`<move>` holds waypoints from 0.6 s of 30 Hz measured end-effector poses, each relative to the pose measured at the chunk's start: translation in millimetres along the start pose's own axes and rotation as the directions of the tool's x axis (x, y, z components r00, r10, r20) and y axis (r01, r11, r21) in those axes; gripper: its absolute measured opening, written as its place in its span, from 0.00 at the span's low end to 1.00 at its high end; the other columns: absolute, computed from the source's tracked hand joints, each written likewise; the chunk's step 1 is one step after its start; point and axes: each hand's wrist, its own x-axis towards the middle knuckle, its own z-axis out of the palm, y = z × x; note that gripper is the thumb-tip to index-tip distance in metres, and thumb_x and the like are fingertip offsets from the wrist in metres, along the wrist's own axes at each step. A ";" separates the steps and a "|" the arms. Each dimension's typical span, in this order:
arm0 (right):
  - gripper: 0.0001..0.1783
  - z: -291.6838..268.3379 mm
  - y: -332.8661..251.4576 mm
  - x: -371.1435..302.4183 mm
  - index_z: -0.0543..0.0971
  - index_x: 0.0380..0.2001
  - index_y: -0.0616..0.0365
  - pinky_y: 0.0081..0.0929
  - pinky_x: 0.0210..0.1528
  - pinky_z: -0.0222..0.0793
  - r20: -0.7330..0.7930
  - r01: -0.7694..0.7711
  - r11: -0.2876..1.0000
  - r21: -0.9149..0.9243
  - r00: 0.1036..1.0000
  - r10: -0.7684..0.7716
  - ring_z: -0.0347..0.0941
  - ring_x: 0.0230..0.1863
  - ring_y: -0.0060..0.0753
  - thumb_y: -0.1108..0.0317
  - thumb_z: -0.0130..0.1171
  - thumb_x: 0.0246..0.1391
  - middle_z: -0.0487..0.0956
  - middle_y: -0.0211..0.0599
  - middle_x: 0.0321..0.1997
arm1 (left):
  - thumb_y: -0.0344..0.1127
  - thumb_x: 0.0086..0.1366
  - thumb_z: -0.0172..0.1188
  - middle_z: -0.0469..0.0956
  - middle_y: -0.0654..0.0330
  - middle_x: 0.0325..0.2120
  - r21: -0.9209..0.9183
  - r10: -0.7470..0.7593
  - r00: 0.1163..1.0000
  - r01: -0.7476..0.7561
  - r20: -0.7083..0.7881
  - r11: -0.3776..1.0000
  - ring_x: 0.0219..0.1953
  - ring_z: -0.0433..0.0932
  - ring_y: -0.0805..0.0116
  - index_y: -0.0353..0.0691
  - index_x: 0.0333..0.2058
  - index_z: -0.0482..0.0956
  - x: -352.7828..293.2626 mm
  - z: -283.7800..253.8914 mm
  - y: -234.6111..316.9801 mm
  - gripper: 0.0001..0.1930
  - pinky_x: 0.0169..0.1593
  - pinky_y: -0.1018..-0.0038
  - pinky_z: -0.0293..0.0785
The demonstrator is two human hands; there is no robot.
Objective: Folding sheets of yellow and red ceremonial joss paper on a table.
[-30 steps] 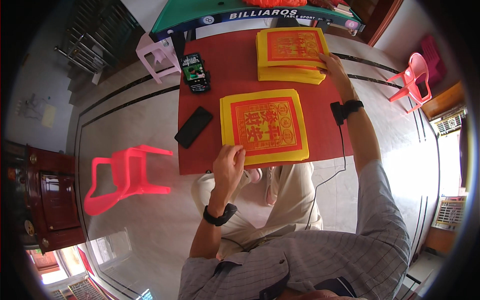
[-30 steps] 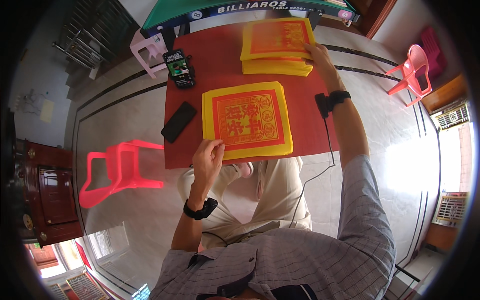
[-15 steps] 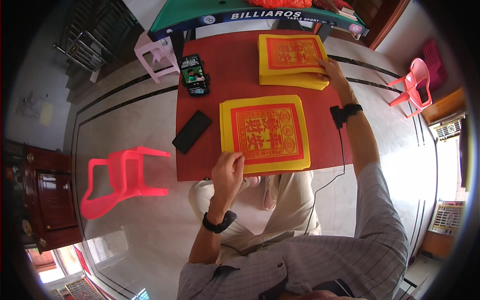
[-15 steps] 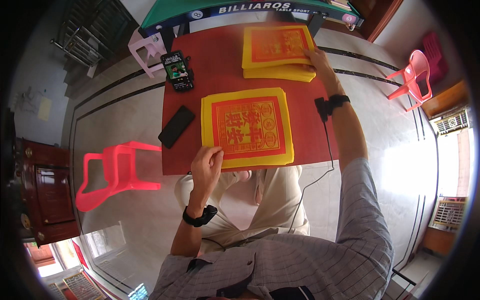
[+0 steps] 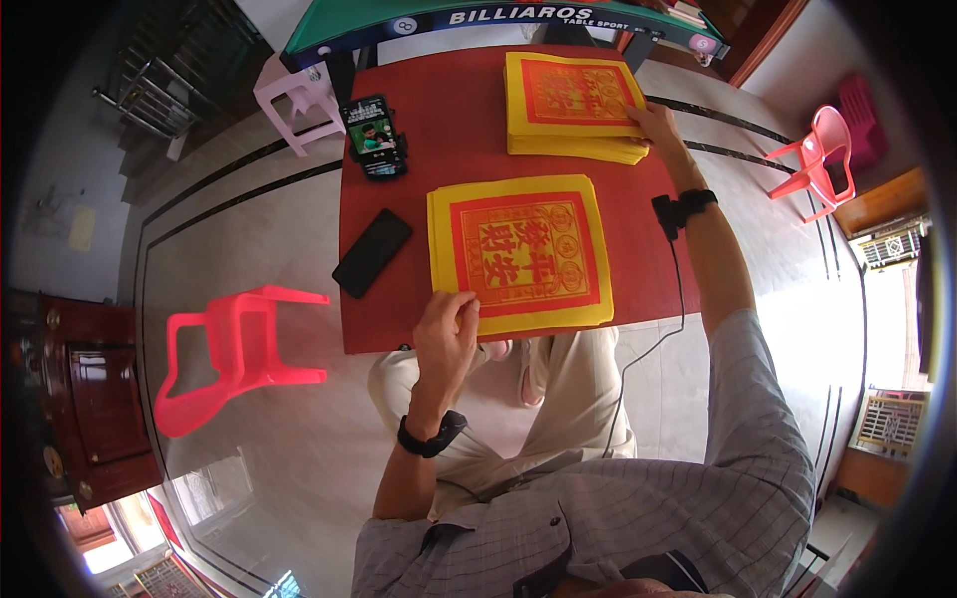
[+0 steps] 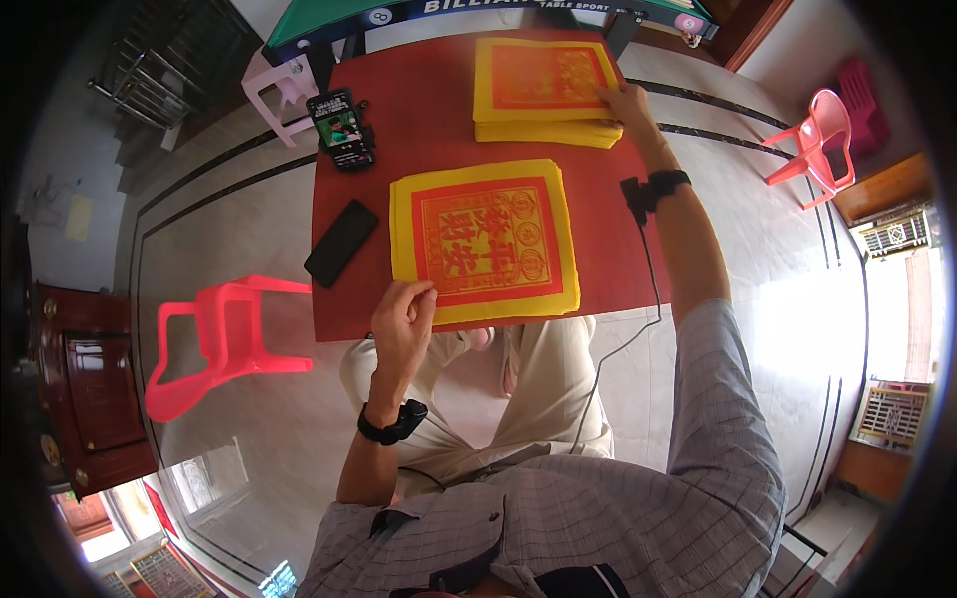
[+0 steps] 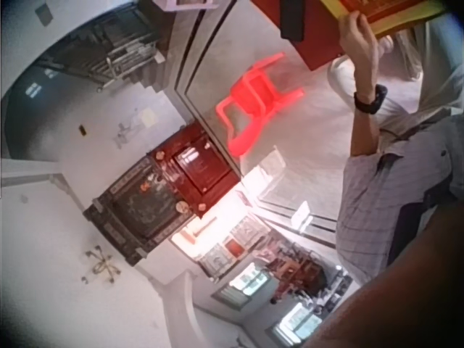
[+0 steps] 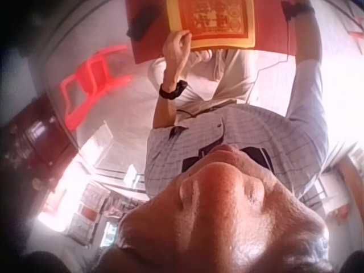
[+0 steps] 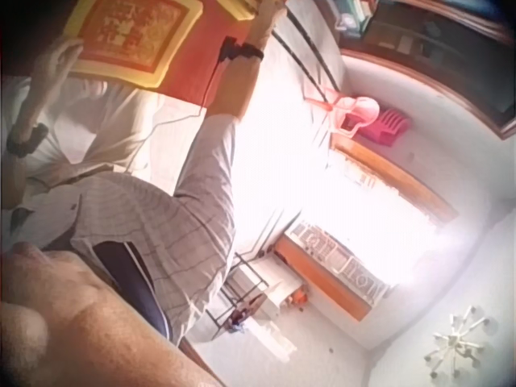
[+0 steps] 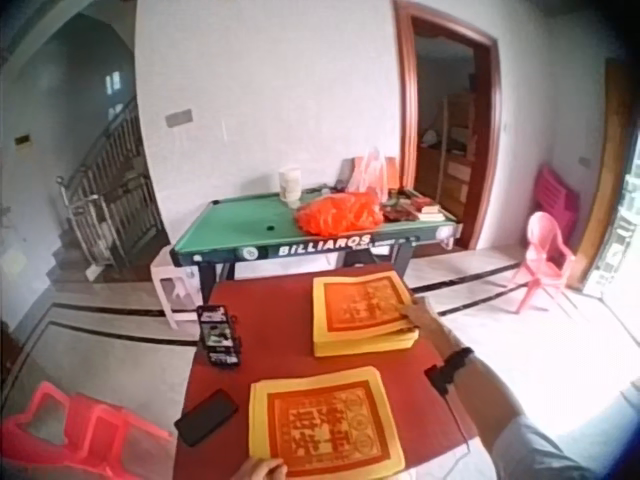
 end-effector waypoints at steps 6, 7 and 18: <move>0.25 1.5 -2.9 0.7 0.89 0.40 0.67 0.35 0.31 0.83 -0.114 -0.006 0.945 -0.326 0.993 -0.034 0.88 0.29 0.38 0.52 0.75 0.51 0.87 0.44 0.29 | 0.28 0.69 0.68 0.75 0.59 0.28 -0.026 -0.015 1.000 0.015 0.003 1.000 0.24 0.69 0.71 0.33 0.42 0.85 -1.5 -0.2 -5.0 0.06 0.30 0.72 0.67; 0.25 0.6 -4.1 0.8 0.90 0.40 0.65 0.36 0.34 0.83 -0.138 0.015 0.909 -0.417 0.987 -0.079 0.88 0.30 0.39 0.51 0.74 0.50 0.88 0.44 0.29 | 0.28 0.69 0.68 0.75 0.59 0.28 -0.030 -0.016 1.000 0.016 0.002 0.999 0.23 0.69 0.72 0.33 0.42 0.86 -1.3 -0.2 -4.6 0.06 0.29 0.72 0.67; 0.26 7.1 -19.6 -23.2 0.90 0.46 0.52 0.46 0.50 0.82 -0.215 -0.072 0.731 -0.678 0.971 -0.104 0.87 0.49 0.49 0.46 0.71 0.50 0.89 0.47 0.46 | 0.29 0.70 0.67 0.78 0.58 0.30 -0.017 -0.022 1.000 0.022 0.002 1.000 0.25 0.71 0.71 0.31 0.42 0.85 -5.3 -4.9 5.2 0.07 0.31 0.72 0.69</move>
